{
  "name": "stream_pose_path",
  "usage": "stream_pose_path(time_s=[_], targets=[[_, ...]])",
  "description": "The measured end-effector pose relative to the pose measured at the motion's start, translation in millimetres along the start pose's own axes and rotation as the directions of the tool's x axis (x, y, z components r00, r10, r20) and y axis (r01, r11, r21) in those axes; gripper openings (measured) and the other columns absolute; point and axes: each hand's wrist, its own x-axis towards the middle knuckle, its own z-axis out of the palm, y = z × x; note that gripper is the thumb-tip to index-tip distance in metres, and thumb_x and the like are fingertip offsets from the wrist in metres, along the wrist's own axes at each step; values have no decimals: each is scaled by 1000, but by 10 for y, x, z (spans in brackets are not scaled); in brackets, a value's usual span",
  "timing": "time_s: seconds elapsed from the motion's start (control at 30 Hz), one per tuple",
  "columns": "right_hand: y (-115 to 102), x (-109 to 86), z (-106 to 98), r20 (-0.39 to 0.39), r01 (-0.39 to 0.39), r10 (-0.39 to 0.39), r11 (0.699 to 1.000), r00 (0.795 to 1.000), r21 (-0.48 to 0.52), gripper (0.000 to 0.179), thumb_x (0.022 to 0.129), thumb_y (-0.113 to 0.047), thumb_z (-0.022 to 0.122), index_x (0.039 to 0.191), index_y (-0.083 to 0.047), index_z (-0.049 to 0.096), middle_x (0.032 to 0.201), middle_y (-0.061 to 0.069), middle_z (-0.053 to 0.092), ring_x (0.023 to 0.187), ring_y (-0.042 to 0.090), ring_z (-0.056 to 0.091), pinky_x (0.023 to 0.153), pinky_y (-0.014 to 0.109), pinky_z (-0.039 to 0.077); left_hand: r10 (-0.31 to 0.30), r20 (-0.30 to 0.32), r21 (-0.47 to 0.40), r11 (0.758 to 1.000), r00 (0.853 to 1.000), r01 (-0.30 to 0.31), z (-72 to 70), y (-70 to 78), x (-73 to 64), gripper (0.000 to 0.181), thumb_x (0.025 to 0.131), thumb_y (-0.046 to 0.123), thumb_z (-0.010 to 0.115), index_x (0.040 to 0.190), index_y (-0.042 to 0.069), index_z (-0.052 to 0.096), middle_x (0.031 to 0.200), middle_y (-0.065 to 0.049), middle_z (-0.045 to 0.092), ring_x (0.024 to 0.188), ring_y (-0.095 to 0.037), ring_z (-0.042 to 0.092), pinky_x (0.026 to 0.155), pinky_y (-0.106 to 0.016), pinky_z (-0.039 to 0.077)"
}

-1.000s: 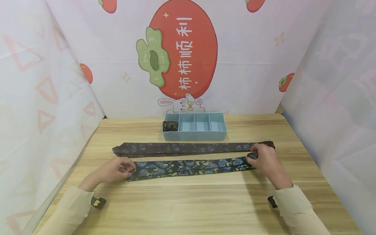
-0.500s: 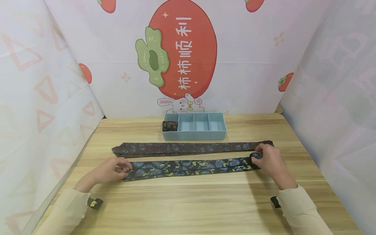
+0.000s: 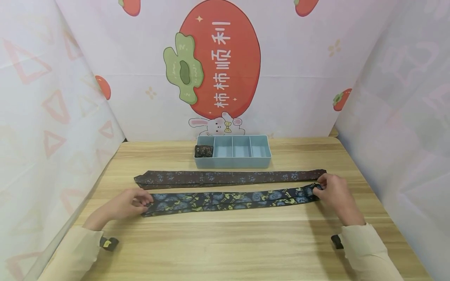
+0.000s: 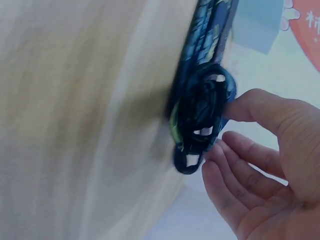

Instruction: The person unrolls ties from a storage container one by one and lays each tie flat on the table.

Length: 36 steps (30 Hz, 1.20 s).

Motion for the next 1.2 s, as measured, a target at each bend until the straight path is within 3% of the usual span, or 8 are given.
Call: stream_pose_path(time_s=[0.17, 0.4, 0.63, 0.97, 1.2], targets=[[26, -8, -1, -3, 5, -5, 1000, 1000, 5, 28, 89, -12, 77, 103, 11, 71, 88, 20, 75, 77, 27, 70, 68, 43, 58, -17, 4, -15, 1000, 1000, 17, -12, 13, -18, 22, 94, 5, 77, 116, 2, 74, 106, -8, 70, 91, -7, 65, 79, -25, 62], [-158, -32, -71, -7, 47, -47, 999, 999, -21, 33, 91, -15, 76, 112, 10, 71, 97, 24, 75, 87, 36, 70, 76, 56, 57, -31, 0, -9, 999, 1000, 31, -13, 38, -17, 21, 94, 3, 77, 114, 3, 74, 105, -7, 70, 90, -8, 65, 78, -26, 62], [-271, -3, 32, 52, 157, -154, 986, 987, -54, 30, 88, -13, 82, 108, 7, 72, 95, 20, 74, 86, 35, 70, 76, 54, 59, -40, -10, -2, 999, 999, 40, -14, 27, -20, 20, 94, 3, 77, 114, 4, 75, 104, -7, 70, 90, -7, 65, 77, -25, 62], [-230, 4, 131, 11, 114, -113, 992, 994, -61, 34, 84, -13, 87, 103, 10, 69, 94, 24, 71, 84, 37, 68, 73, 54, 59, -65, -20, -6, 998, 998, 65, -33, -56, -45, 22, 93, 2, 77, 114, 5, 74, 104, -6, 69, 90, -6, 64, 77, -24, 62], [-147, 9, 71, 2, 53, -53, 998, 999, -40, 32, 88, -11, 83, 104, 12, 67, 95, 28, 71, 84, 38, 68, 73, 54, 59, -51, -14, -8, 999, 999, 51, -70, -94, -72, 23, 93, 1, 75, 116, 4, 74, 107, -7, 70, 91, -6, 64, 79, -24, 61]])
